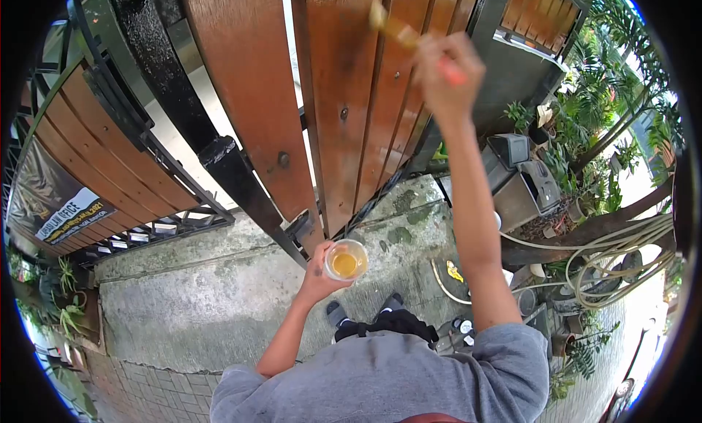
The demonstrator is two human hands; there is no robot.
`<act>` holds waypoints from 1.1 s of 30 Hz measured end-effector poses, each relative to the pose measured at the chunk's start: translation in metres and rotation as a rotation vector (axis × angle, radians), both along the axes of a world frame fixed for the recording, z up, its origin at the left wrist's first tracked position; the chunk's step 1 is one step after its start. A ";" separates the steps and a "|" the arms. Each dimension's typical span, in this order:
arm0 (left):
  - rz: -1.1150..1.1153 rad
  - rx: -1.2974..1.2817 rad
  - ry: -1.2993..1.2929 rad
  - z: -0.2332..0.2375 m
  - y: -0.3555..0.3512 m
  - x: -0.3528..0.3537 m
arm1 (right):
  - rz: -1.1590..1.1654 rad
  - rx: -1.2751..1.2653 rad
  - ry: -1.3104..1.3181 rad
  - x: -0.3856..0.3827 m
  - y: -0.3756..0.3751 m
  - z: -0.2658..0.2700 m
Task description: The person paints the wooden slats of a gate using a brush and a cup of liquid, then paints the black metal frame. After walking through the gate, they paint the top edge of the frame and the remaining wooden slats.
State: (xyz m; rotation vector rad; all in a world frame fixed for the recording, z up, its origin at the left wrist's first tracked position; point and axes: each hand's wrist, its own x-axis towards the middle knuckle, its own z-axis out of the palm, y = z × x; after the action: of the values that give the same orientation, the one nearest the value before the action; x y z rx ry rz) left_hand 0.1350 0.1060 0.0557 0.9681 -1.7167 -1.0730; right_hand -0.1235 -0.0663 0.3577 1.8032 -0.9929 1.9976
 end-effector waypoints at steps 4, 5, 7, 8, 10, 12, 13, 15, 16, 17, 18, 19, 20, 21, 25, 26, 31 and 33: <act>0.044 0.017 -0.035 0.014 0.013 -0.012 | 0.272 0.559 -0.157 -0.001 0.040 -0.138; 0.042 0.047 0.036 0.015 0.019 -0.016 | 0.334 0.736 -0.271 -0.009 0.058 -0.174; 0.061 0.107 0.123 0.000 0.029 -0.019 | 0.365 0.972 -0.460 -0.020 0.093 -0.243; 0.075 0.147 0.159 -0.007 0.037 -0.018 | 0.336 1.031 -0.531 -0.023 0.111 -0.275; 0.107 0.145 0.082 -0.007 0.050 -0.016 | 0.340 1.168 -0.587 -0.044 0.148 -0.330; 0.142 0.164 0.016 -0.011 0.062 -0.015 | 0.331 1.264 -0.647 -0.063 0.183 -0.358; 0.162 0.162 -0.001 -0.017 0.067 -0.017 | 0.319 1.293 -0.679 -0.074 0.199 -0.366; 0.210 0.176 -0.036 -0.024 0.077 -0.024 | 0.294 1.325 -0.734 -0.093 0.225 -0.379; 0.235 0.182 -0.053 -0.027 0.082 -0.033 | 0.281 1.328 -0.758 -0.101 0.236 -0.385; 0.255 0.184 -0.066 -0.032 0.087 -0.045 | 0.271 1.328 -0.782 -0.111 0.243 -0.392; 0.274 0.181 -0.081 -0.038 0.089 -0.056 | 0.290 1.338 -0.799 -0.120 0.246 -0.397; 0.293 0.180 -0.097 -0.045 0.093 -0.067 | 0.309 1.350 -0.818 -0.129 0.250 -0.403; 0.311 0.180 -0.115 -0.053 0.099 -0.077 | 0.327 1.363 -0.839 -0.138 0.254 -0.409; 0.320 0.183 -0.086 -0.061 0.104 -0.091 | 0.343 1.352 -0.812 -0.146 0.256 -0.414; 0.296 0.230 -0.131 -0.071 0.130 -0.144 | 0.414 1.340 -0.757 -0.185 0.255 -0.405; 0.279 0.272 -0.067 -0.073 0.136 -0.158 | 0.435 1.343 -0.753 -0.196 0.255 -0.397; 0.200 0.268 -0.149 -0.073 0.148 -0.204 | 0.410 1.298 -0.732 -0.238 0.247 -0.396; 0.208 0.279 -0.143 -0.074 0.153 -0.213 | 0.387 1.278 -0.742 -0.245 0.248 -0.400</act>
State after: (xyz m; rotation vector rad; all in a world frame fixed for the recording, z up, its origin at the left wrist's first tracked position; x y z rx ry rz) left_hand -0.0778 0.2594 -0.0179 1.3969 -1.5613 -1.1468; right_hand -0.3687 0.1819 -0.0419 1.7215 -2.8166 2.5715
